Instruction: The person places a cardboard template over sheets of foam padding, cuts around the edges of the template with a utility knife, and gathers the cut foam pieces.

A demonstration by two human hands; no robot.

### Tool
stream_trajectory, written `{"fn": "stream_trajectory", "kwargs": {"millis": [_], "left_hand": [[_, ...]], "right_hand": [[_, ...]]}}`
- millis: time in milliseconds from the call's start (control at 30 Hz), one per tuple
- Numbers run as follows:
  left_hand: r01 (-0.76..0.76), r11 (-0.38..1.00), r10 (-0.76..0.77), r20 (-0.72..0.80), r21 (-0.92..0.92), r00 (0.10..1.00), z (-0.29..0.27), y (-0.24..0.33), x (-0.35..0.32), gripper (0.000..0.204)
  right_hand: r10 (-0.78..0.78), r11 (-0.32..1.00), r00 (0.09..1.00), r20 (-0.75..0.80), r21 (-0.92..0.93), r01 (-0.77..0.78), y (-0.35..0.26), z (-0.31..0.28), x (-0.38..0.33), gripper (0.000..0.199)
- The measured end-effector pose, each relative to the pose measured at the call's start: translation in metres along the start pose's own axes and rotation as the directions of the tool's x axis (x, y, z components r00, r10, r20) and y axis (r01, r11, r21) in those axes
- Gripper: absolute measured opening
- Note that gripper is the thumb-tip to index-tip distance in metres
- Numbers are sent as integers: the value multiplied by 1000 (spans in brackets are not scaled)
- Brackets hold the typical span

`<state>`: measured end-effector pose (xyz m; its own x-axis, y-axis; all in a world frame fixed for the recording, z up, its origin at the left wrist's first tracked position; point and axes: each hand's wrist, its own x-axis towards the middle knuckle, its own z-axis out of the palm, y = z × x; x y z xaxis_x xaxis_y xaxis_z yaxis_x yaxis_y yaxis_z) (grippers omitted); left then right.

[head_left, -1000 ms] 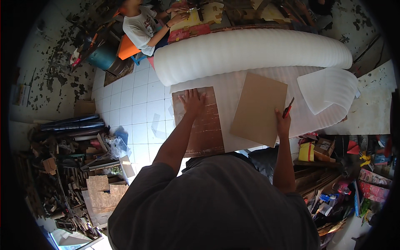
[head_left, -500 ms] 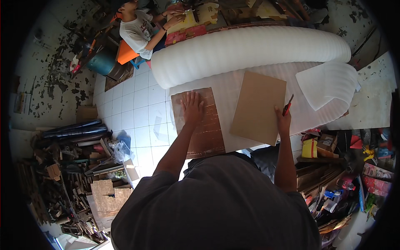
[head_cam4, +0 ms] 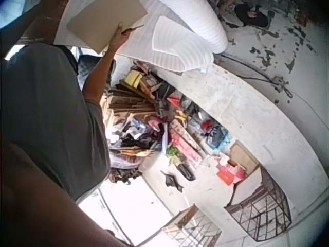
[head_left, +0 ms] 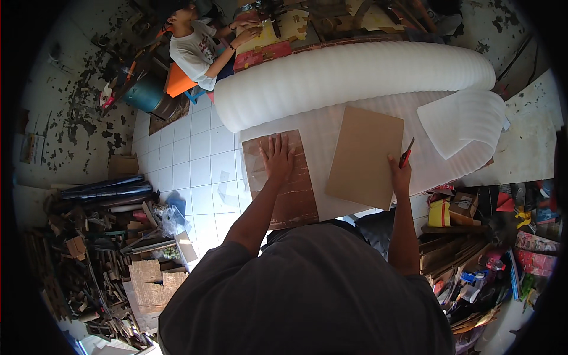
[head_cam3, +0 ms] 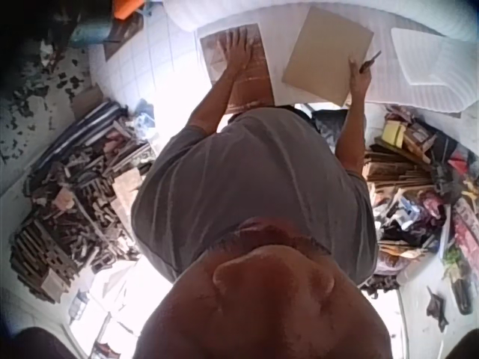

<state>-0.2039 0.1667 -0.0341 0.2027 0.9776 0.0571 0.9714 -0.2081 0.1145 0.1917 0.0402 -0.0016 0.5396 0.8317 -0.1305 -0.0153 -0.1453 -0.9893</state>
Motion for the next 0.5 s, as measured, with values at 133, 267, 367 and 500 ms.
{"fn": "stream_trajectory", "kwargs": {"millis": [133,267,367,500], "left_hand": [[72,997,-72,2,-21,997,-2,-18,-9,61],[152,988,-151,25,-43,988,-4,-36,-15,60],[214,977,-213,27,-12,977,-5,-49,-23,58],[295,956,-294,51,2,954,-16,-53,-33,57]], "right_hand": [[14,1000,1000,-2,-8,-14,-2,0,0,49],[5,1000,1000,-5,6,-5,1,-1,1,50],[5,1000,1000,-1,-14,-5,-1,0,1,50],[12,1000,1000,-7,-18,-12,-2,-2,-1,51]]}}
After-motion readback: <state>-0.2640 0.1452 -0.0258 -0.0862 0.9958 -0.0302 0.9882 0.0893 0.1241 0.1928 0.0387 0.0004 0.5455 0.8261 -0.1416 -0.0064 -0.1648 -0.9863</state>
